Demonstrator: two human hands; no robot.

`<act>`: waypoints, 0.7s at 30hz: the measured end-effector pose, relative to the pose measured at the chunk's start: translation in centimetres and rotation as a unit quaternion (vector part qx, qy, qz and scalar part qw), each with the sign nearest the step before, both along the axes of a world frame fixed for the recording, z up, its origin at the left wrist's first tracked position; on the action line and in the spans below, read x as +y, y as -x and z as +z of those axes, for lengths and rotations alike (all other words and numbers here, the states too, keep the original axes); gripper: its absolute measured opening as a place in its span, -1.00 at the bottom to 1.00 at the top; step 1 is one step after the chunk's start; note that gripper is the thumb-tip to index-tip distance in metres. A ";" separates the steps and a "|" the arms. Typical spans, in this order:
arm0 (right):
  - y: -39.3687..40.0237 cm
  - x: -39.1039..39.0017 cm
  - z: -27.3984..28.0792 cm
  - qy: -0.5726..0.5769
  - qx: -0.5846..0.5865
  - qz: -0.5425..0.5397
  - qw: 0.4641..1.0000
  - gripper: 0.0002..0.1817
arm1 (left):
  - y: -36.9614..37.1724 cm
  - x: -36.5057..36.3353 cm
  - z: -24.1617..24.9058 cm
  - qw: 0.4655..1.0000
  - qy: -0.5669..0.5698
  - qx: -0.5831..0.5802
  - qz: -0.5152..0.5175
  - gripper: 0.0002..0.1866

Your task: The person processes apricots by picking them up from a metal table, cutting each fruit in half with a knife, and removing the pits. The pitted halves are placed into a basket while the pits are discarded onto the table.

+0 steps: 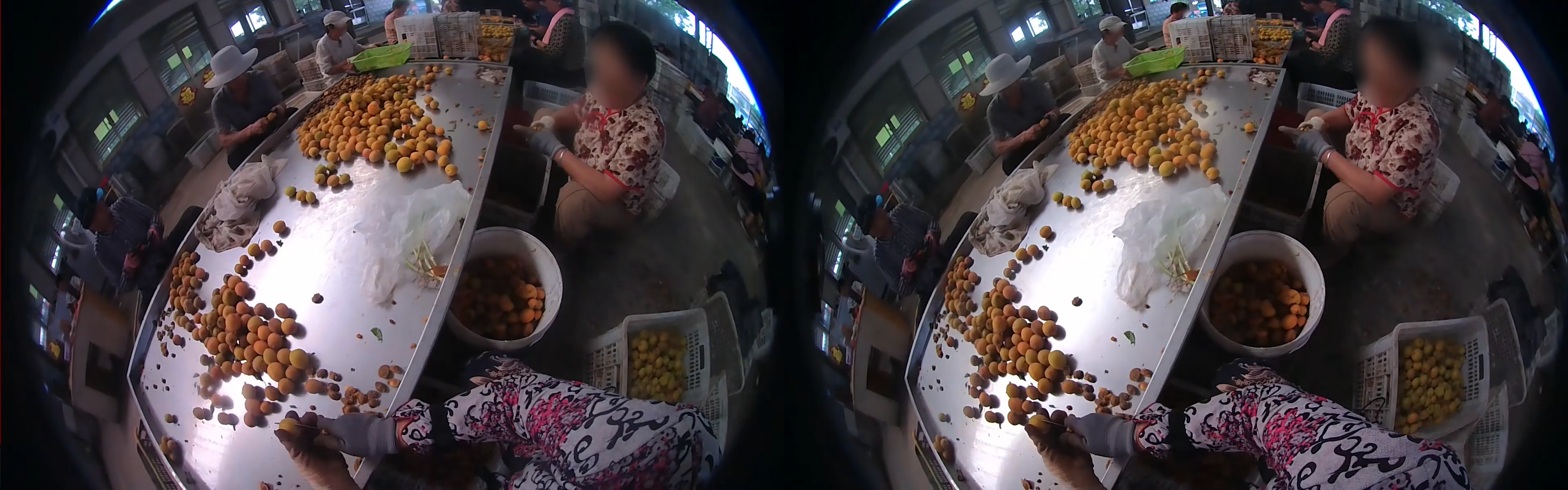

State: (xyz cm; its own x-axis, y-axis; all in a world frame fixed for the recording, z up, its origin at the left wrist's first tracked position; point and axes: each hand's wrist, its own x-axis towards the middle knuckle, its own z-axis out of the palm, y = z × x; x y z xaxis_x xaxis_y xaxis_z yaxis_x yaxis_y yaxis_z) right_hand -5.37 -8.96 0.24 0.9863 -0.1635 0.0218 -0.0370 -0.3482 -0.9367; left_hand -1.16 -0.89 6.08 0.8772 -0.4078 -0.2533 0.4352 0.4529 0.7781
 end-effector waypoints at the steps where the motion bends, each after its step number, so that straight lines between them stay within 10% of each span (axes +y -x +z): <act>1: 0.0 -0.4 -0.2 -0.007 -0.032 -0.017 0.999 -0.62 | -0.8 0.3 -0.8 0.999 0.002 -0.038 -0.017 -0.64; 6: 0.6 -2.0 2.2 0.056 -0.004 0.029 0.998 -0.63 | -2.1 2.3 -1.3 0.957 -0.144 -0.248 -0.037 -0.54; 12: 0.4 -0.2 0.8 0.072 0.013 -0.051 0.996 -0.51 | -1.9 1.3 -3.4 0.994 0.089 0.050 -0.034 -0.60; 21: 0.2 -0.4 1.0 0.131 0.060 -0.006 0.990 -0.53 | -1.8 1.4 -2.8 1.000 -0.002 0.009 -0.023 -0.56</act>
State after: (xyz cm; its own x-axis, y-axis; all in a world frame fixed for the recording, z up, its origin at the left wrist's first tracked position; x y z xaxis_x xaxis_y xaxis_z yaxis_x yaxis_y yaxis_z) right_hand -5.53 -9.34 1.26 0.9824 -0.1792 -0.0518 -0.1477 -0.5775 -0.8029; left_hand 0.61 0.53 3.24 0.8527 -0.4469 -0.2706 0.4694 0.4280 0.7723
